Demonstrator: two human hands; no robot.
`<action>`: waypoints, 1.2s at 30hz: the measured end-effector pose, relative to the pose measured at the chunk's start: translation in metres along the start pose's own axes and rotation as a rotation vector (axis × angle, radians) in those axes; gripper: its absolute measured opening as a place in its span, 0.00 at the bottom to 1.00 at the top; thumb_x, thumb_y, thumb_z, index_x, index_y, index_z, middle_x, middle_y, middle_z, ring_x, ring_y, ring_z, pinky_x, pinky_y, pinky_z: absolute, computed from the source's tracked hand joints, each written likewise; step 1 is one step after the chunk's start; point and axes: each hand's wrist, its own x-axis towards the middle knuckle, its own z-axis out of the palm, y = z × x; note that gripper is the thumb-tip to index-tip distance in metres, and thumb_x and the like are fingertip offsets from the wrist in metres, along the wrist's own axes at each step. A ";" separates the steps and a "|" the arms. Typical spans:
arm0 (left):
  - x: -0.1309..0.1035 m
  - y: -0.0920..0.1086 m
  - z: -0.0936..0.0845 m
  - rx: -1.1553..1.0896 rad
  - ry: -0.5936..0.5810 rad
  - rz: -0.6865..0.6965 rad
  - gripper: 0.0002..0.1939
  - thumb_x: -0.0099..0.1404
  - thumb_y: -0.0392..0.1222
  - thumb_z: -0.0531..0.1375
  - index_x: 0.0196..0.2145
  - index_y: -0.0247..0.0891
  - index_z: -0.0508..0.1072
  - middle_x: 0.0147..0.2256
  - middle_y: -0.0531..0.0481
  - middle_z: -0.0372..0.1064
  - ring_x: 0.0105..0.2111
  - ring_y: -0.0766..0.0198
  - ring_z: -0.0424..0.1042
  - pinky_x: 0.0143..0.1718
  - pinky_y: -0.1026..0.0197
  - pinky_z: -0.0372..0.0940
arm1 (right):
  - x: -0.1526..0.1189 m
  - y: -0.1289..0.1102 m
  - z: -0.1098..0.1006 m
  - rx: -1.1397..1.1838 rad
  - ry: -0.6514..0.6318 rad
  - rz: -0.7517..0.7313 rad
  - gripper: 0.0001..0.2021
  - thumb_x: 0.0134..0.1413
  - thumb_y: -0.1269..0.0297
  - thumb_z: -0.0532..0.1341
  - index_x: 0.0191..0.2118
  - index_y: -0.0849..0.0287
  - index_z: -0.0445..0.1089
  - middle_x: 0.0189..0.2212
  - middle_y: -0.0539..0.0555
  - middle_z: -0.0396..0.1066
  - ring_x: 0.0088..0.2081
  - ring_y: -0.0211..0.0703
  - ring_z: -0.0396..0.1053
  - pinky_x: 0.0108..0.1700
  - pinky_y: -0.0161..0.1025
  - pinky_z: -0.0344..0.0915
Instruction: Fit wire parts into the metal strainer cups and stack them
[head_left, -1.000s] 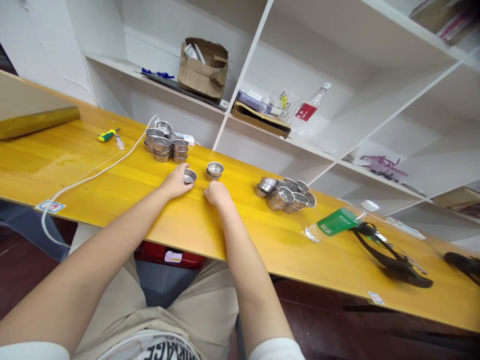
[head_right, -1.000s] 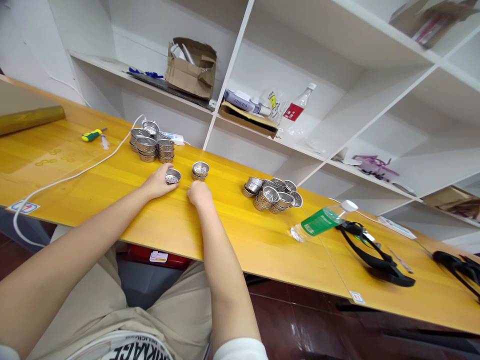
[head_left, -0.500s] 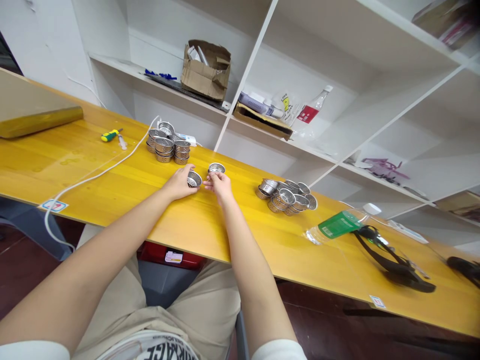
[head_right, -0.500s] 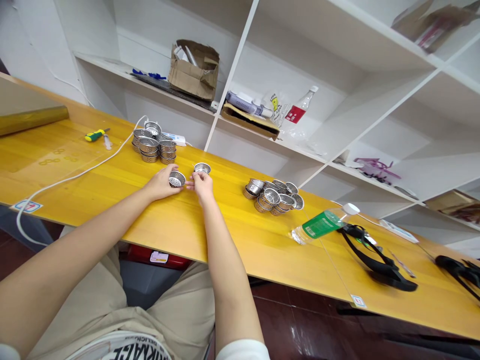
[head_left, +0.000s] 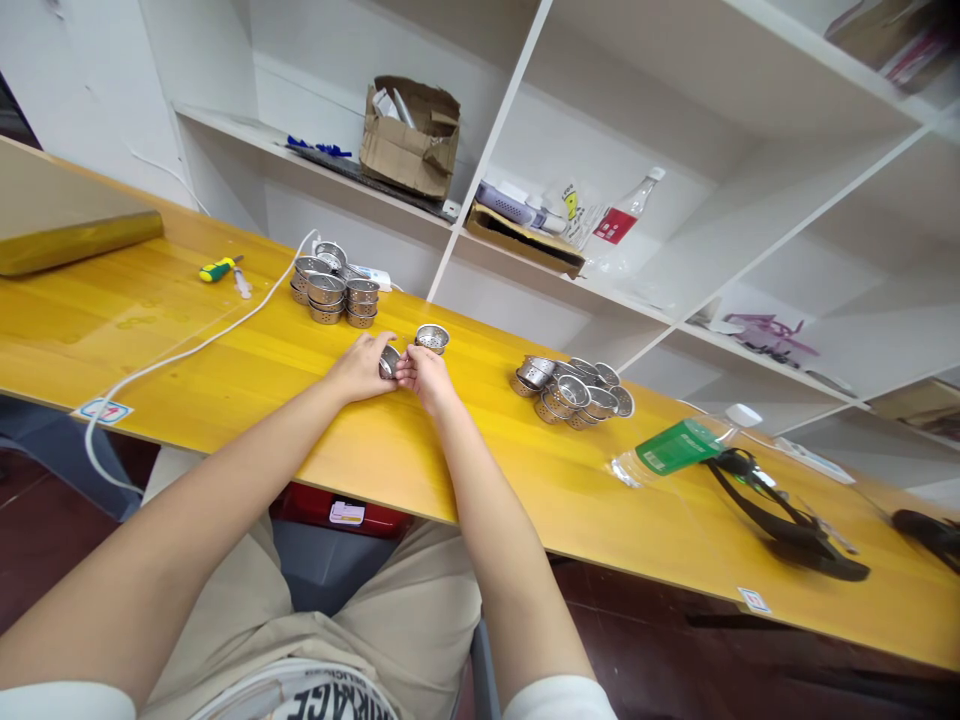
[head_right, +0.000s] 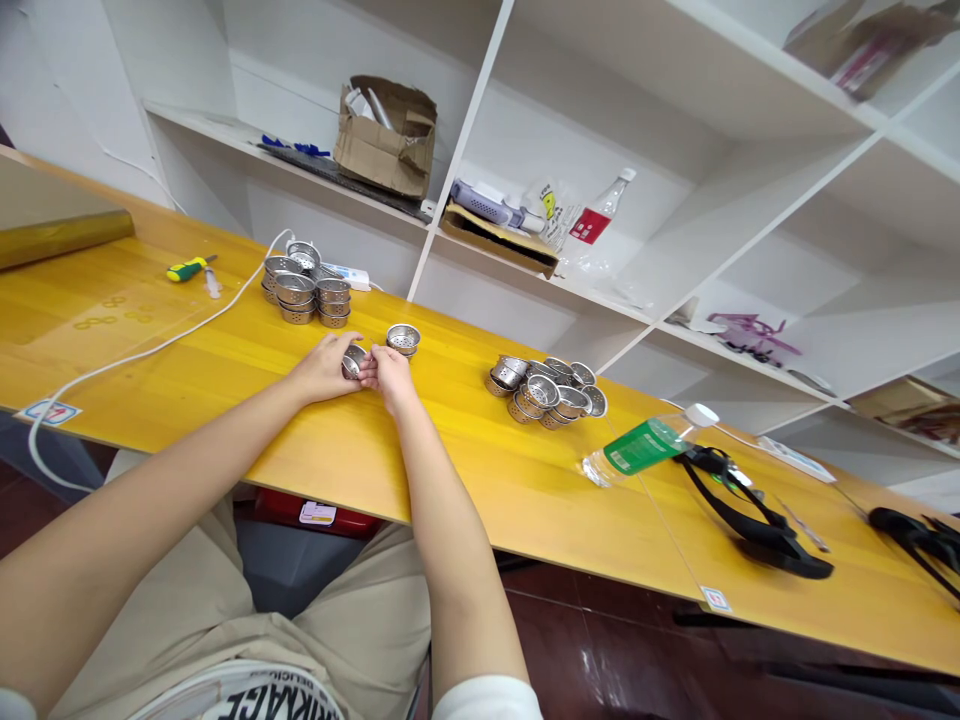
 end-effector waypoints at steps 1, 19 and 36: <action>0.000 0.000 0.000 0.004 0.001 0.006 0.42 0.52 0.49 0.70 0.62 0.38 0.65 0.51 0.38 0.70 0.55 0.40 0.70 0.57 0.44 0.68 | 0.000 0.000 0.000 0.011 -0.005 0.009 0.14 0.69 0.61 0.60 0.30 0.59 0.66 0.19 0.47 0.70 0.17 0.32 0.66 0.21 0.27 0.64; 0.000 0.004 0.008 -0.017 -0.024 0.216 0.29 0.55 0.47 0.69 0.53 0.41 0.70 0.43 0.46 0.71 0.48 0.48 0.68 0.50 0.49 0.68 | 0.007 0.003 -0.009 0.071 -0.073 0.186 0.19 0.65 0.62 0.55 0.21 0.56 0.56 0.11 0.45 0.57 0.12 0.29 0.47 0.15 0.28 0.44; 0.001 0.001 0.011 -0.026 -0.040 0.226 0.27 0.55 0.46 0.69 0.51 0.39 0.72 0.42 0.45 0.73 0.47 0.47 0.67 0.49 0.48 0.68 | 0.006 0.000 -0.009 0.043 -0.102 0.247 0.20 0.66 0.65 0.51 0.21 0.55 0.51 0.11 0.43 0.52 0.12 0.29 0.43 0.15 0.28 0.40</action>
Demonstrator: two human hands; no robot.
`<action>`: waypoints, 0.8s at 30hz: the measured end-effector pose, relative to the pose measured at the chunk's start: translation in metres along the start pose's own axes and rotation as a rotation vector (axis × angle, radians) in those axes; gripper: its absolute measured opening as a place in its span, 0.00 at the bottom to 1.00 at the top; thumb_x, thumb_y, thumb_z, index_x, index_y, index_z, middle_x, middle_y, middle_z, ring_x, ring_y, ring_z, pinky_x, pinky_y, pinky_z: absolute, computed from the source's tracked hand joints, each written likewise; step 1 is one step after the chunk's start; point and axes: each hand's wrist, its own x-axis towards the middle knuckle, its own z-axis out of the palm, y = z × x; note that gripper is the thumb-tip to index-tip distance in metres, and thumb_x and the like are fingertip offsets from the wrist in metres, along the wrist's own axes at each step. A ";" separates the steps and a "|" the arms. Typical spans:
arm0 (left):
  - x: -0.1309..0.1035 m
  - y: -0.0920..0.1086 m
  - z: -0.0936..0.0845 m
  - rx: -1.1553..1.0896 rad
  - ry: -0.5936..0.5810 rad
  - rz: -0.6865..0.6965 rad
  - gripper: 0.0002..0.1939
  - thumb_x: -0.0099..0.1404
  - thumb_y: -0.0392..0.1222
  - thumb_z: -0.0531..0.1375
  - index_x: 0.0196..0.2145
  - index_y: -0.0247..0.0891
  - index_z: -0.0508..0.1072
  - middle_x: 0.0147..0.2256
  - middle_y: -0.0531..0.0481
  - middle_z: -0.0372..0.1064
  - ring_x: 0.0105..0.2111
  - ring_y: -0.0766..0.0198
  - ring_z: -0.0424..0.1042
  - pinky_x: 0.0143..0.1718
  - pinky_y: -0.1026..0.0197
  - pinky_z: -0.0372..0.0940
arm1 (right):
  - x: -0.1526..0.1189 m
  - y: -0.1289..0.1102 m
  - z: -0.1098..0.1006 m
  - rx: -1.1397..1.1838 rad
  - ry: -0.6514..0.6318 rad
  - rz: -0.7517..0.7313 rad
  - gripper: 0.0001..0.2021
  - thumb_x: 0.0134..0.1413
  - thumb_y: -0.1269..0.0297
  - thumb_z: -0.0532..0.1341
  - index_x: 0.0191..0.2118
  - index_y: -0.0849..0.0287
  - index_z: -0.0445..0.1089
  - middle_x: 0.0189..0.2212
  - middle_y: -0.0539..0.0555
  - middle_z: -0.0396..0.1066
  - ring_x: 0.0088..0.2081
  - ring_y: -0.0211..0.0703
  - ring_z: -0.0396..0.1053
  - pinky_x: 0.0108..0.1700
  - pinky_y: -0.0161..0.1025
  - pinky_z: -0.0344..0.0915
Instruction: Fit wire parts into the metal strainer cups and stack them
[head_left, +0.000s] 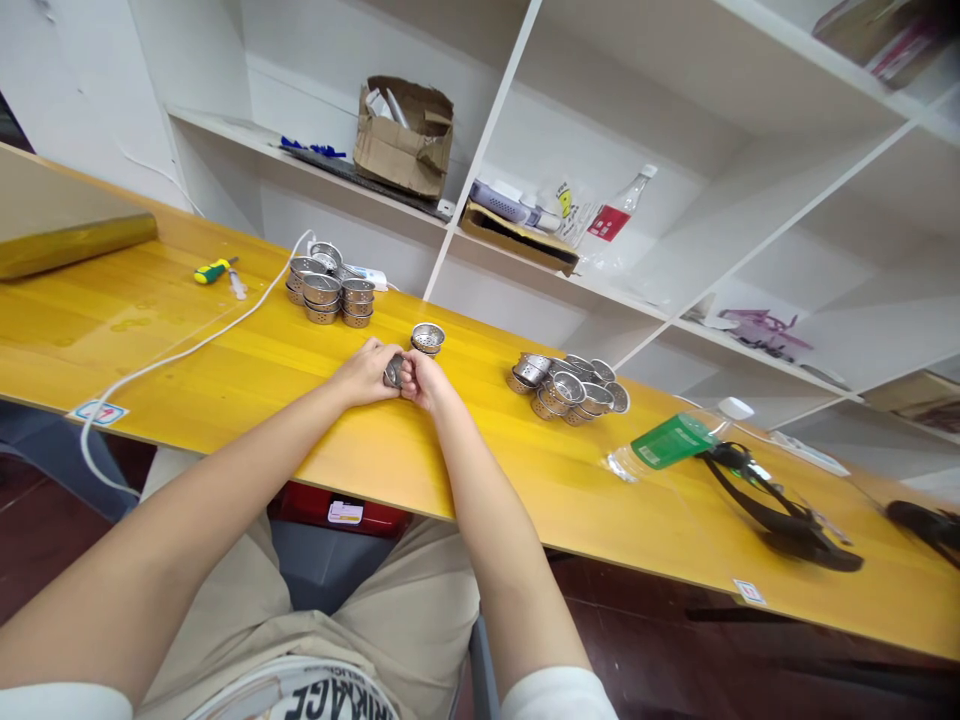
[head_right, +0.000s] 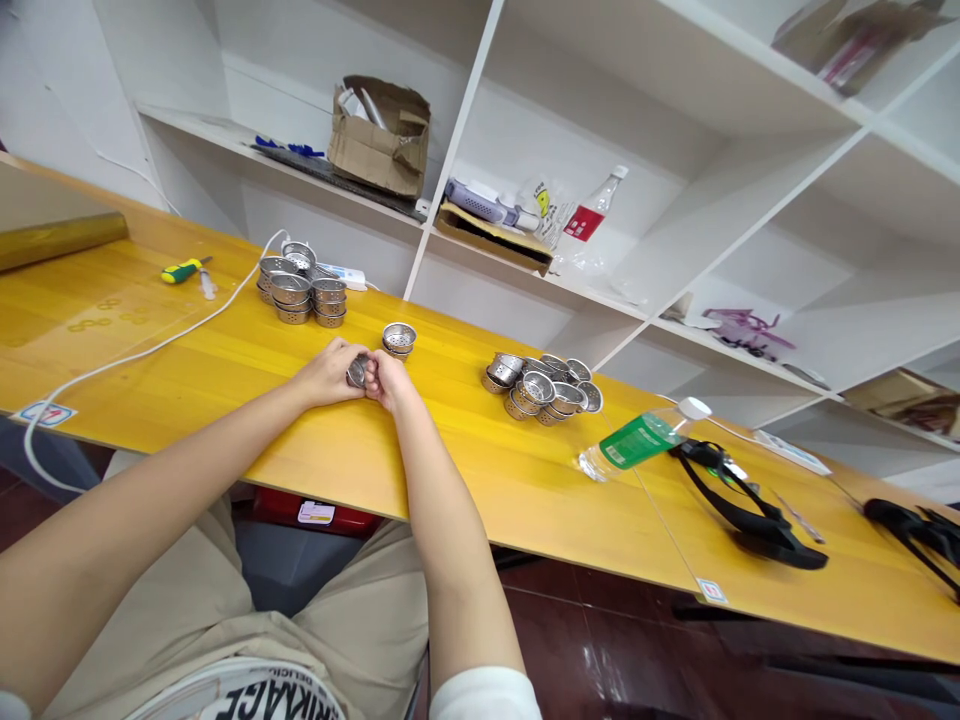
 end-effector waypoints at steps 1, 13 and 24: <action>0.000 0.000 0.000 -0.001 0.002 0.000 0.27 0.54 0.46 0.69 0.51 0.40 0.72 0.42 0.45 0.73 0.47 0.48 0.67 0.49 0.48 0.68 | 0.000 0.000 0.000 -0.002 -0.004 0.003 0.20 0.67 0.65 0.51 0.21 0.55 0.51 0.11 0.43 0.52 0.12 0.29 0.43 0.15 0.28 0.40; 0.000 -0.002 0.001 0.002 0.010 0.012 0.26 0.55 0.47 0.69 0.50 0.41 0.70 0.42 0.46 0.72 0.47 0.48 0.67 0.49 0.47 0.68 | 0.003 -0.002 -0.002 -0.016 -0.055 0.043 0.20 0.69 0.64 0.50 0.22 0.54 0.49 0.11 0.43 0.50 0.12 0.30 0.41 0.15 0.28 0.38; 0.001 -0.002 0.001 -0.035 0.043 -0.021 0.32 0.54 0.47 0.70 0.55 0.41 0.69 0.48 0.44 0.74 0.49 0.47 0.68 0.55 0.46 0.67 | 0.009 0.006 -0.006 -0.202 0.110 -0.204 0.17 0.63 0.58 0.63 0.24 0.56 0.60 0.17 0.44 0.62 0.16 0.30 0.52 0.18 0.29 0.46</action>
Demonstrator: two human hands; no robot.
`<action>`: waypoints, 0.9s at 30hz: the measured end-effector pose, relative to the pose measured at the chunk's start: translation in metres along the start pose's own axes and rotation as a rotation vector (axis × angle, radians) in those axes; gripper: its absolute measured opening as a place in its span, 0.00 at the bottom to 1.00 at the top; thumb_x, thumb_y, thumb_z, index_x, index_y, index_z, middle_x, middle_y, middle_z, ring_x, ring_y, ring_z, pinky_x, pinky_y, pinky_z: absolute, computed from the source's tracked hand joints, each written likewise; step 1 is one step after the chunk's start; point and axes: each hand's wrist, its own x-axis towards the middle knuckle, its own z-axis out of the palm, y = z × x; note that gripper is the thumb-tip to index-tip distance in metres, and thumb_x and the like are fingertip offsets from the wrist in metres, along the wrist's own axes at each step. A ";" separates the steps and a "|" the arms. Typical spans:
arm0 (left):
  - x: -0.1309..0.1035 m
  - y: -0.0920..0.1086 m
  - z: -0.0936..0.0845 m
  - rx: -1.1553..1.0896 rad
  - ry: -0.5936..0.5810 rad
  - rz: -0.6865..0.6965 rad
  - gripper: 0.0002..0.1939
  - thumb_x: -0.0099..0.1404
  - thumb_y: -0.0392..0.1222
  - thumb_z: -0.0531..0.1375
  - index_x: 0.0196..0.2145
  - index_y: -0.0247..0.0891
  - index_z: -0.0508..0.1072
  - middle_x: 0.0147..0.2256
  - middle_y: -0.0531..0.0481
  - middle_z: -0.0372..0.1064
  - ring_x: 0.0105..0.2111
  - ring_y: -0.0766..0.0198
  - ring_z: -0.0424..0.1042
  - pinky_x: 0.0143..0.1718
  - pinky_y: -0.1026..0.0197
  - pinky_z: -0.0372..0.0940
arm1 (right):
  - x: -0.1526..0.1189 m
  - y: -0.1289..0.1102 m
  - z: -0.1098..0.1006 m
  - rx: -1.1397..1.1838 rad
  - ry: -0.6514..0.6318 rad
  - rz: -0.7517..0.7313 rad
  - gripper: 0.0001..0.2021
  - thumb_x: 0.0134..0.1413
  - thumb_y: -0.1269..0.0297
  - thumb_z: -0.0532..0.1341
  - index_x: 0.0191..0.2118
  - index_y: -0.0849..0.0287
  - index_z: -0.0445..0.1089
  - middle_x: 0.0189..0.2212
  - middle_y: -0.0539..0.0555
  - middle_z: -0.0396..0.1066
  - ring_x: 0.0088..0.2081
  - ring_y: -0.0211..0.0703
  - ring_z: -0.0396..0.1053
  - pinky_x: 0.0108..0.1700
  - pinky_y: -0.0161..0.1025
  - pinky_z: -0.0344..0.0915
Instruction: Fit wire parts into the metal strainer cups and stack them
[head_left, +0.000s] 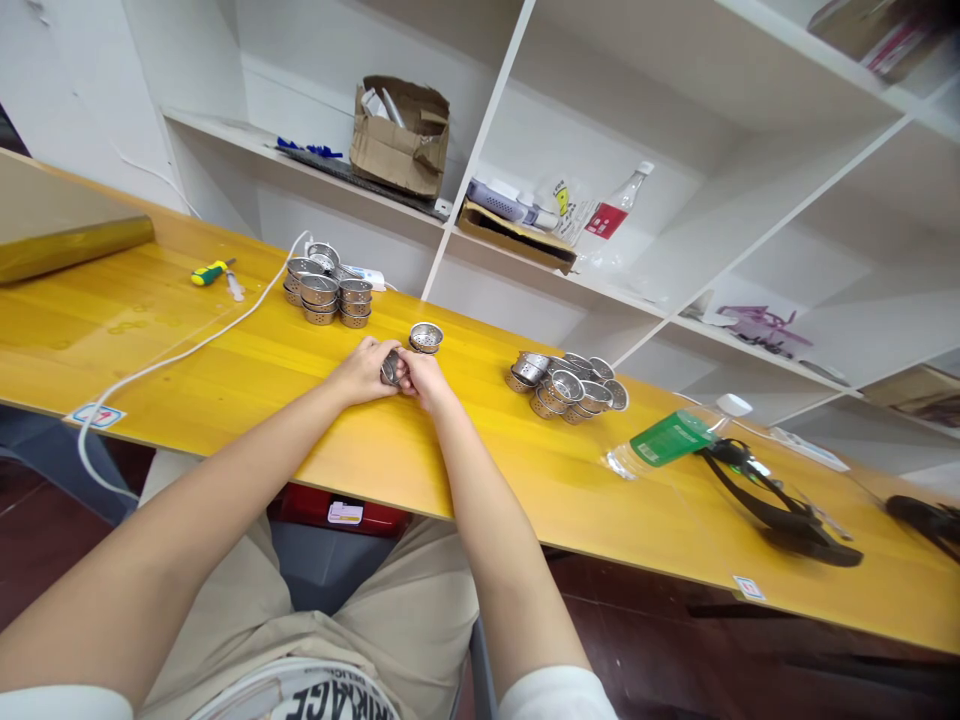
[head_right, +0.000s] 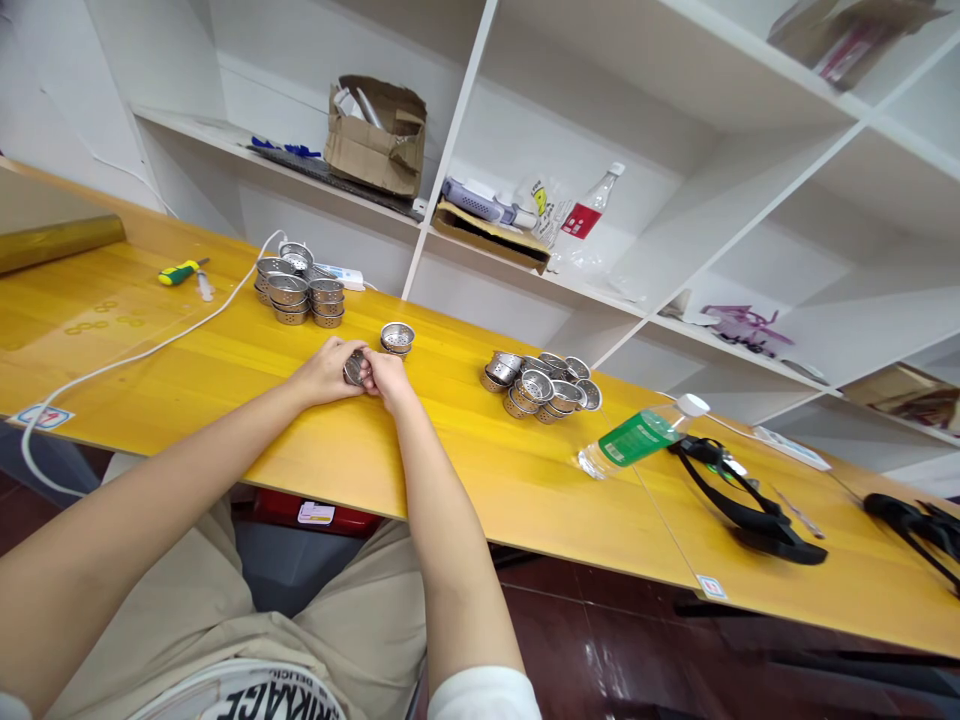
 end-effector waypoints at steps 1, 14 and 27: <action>0.000 0.000 0.000 -0.002 0.010 -0.007 0.32 0.55 0.49 0.70 0.55 0.41 0.69 0.49 0.43 0.74 0.49 0.47 0.68 0.55 0.46 0.67 | 0.000 0.000 -0.001 -0.089 0.064 -0.083 0.17 0.60 0.59 0.65 0.24 0.56 0.61 0.18 0.45 0.63 0.17 0.31 0.55 0.20 0.29 0.49; 0.000 0.001 -0.004 -0.027 0.142 -0.030 0.33 0.58 0.57 0.70 0.55 0.37 0.69 0.50 0.39 0.73 0.52 0.45 0.70 0.58 0.44 0.66 | 0.005 0.006 -0.009 -0.388 0.198 -0.310 0.10 0.49 0.67 0.69 0.28 0.55 0.66 0.19 0.42 0.66 0.22 0.33 0.63 0.27 0.30 0.59; -0.003 0.007 -0.008 -0.112 0.137 -0.034 0.40 0.62 0.58 0.66 0.65 0.37 0.60 0.62 0.36 0.66 0.62 0.45 0.67 0.64 0.45 0.63 | -0.003 -0.007 -0.009 -0.021 0.175 -0.135 0.15 0.52 0.74 0.68 0.29 0.54 0.59 0.15 0.42 0.66 0.16 0.34 0.64 0.19 0.29 0.60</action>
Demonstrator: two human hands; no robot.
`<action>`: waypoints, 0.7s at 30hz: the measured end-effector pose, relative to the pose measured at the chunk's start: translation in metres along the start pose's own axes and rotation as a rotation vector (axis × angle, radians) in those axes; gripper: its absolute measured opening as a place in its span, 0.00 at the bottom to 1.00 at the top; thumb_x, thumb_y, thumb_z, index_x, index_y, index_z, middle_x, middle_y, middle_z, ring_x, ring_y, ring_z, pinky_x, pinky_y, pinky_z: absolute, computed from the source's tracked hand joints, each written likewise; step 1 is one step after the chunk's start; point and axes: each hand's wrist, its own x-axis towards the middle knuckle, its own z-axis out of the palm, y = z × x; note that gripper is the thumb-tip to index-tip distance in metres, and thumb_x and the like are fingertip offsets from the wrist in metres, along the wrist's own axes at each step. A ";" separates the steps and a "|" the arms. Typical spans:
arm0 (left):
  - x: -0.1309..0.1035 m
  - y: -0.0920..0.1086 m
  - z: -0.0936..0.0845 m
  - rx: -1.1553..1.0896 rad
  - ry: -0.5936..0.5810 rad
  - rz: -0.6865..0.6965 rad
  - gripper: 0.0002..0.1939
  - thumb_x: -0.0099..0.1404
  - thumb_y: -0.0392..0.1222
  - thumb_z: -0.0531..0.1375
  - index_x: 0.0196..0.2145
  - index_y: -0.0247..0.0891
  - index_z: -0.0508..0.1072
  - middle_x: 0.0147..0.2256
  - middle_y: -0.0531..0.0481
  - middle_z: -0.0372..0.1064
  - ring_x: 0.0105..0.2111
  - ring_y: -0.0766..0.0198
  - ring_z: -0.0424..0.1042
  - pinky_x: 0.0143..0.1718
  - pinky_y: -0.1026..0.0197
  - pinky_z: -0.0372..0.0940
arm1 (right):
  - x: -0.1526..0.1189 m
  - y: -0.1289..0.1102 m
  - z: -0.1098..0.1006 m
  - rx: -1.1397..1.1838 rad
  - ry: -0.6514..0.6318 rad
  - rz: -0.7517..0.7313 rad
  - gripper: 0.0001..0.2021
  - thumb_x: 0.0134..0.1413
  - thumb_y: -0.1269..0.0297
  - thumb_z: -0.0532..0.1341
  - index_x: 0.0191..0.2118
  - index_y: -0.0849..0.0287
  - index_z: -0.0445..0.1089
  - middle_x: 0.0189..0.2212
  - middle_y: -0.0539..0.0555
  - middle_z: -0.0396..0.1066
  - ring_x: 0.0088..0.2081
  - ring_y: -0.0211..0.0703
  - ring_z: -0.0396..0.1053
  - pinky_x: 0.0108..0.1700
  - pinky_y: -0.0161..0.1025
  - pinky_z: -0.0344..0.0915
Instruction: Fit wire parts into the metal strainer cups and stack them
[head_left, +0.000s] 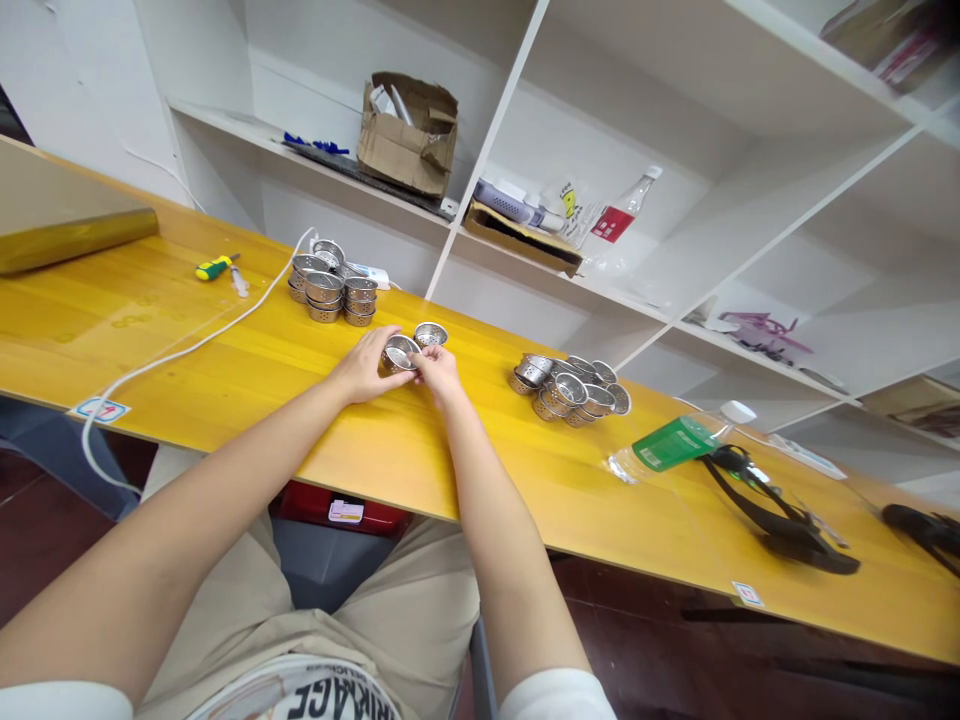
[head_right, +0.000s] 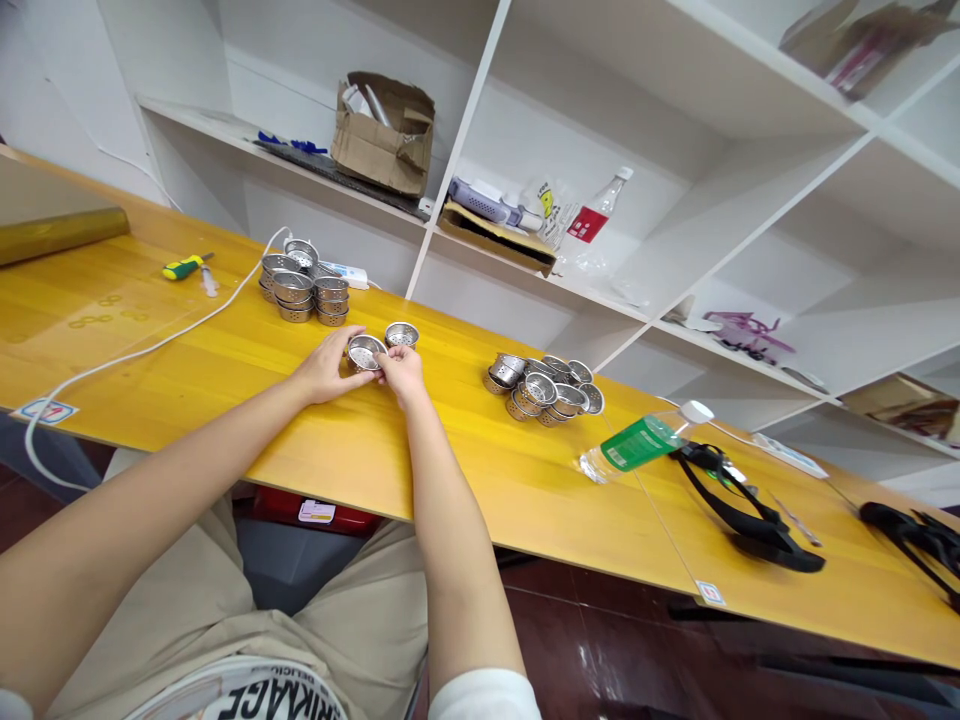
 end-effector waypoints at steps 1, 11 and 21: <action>0.000 0.000 -0.001 -0.018 0.022 -0.001 0.39 0.64 0.58 0.64 0.65 0.37 0.59 0.62 0.36 0.65 0.60 0.47 0.68 0.62 0.45 0.65 | 0.001 -0.001 -0.001 0.025 0.027 -0.006 0.15 0.53 0.73 0.68 0.29 0.54 0.59 0.15 0.43 0.66 0.17 0.34 0.65 0.19 0.29 0.60; 0.004 -0.011 0.000 -0.063 0.088 -0.167 0.18 0.72 0.55 0.53 0.50 0.40 0.67 0.47 0.44 0.72 0.45 0.57 0.73 0.47 0.53 0.70 | 0.031 -0.017 -0.025 0.174 0.447 -0.148 0.16 0.58 0.61 0.68 0.30 0.54 0.59 0.19 0.43 0.66 0.21 0.35 0.70 0.21 0.29 0.62; 0.000 -0.009 0.000 -0.098 0.045 -0.177 0.16 0.72 0.54 0.53 0.48 0.41 0.67 0.45 0.46 0.75 0.39 0.59 0.74 0.46 0.53 0.69 | 0.078 -0.007 -0.027 -0.399 0.539 -0.060 0.09 0.56 0.59 0.68 0.38 0.56 0.70 0.27 0.55 0.75 0.30 0.48 0.76 0.31 0.39 0.70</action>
